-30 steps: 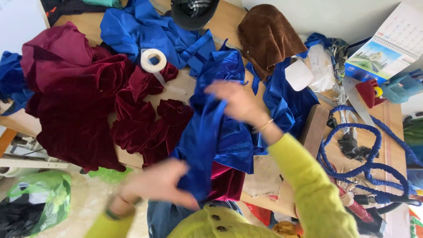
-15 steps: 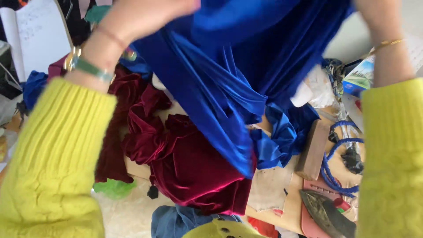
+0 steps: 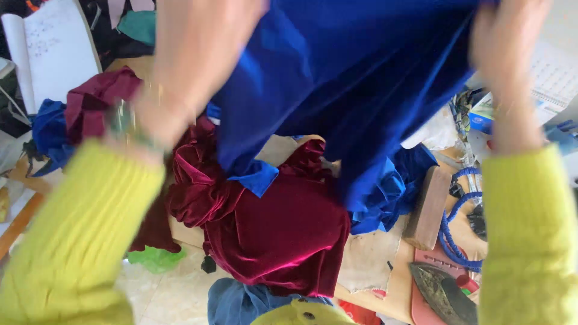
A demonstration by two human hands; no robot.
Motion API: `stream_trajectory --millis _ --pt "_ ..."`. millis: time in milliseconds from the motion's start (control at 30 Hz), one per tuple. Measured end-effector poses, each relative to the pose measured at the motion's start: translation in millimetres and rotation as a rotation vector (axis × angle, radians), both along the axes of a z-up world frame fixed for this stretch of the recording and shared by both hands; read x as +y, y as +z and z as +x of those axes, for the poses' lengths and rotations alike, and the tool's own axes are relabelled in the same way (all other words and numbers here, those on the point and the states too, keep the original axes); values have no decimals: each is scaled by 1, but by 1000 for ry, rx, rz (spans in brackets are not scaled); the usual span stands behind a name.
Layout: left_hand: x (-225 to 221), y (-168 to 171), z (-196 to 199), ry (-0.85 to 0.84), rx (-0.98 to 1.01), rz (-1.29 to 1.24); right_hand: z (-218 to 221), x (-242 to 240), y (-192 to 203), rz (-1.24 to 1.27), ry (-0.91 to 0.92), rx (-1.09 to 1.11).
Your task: The person is arranging blue fabric on a work table, smoothing it out, and then using a steam iron to press it.
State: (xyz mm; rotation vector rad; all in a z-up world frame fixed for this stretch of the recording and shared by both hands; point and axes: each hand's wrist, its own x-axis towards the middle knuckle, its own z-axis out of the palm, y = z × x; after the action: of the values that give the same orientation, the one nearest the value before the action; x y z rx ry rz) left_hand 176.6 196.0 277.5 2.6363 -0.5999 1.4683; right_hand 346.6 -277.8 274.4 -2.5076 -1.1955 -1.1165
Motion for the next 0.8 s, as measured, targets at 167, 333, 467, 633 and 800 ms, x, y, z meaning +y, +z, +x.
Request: stream_trajectory --millis 167,333,467,633,800 --pt "-42 -117 -123 -84 211 98 -125 12 -98 -200 -119 202" --pt "-77 -284 -195 -85 639 -81 -191 -27 -251 -309 -1 563" --pt "-95 -303 -212 -18 690 -493 -233 -29 -282 -254 -108 789" --pt "-91 -284 -171 198 525 -565 -246 -32 -306 -255 -158 781" --pt "-81 -297 -110 270 430 -417 -255 -17 -298 -275 -137 749"
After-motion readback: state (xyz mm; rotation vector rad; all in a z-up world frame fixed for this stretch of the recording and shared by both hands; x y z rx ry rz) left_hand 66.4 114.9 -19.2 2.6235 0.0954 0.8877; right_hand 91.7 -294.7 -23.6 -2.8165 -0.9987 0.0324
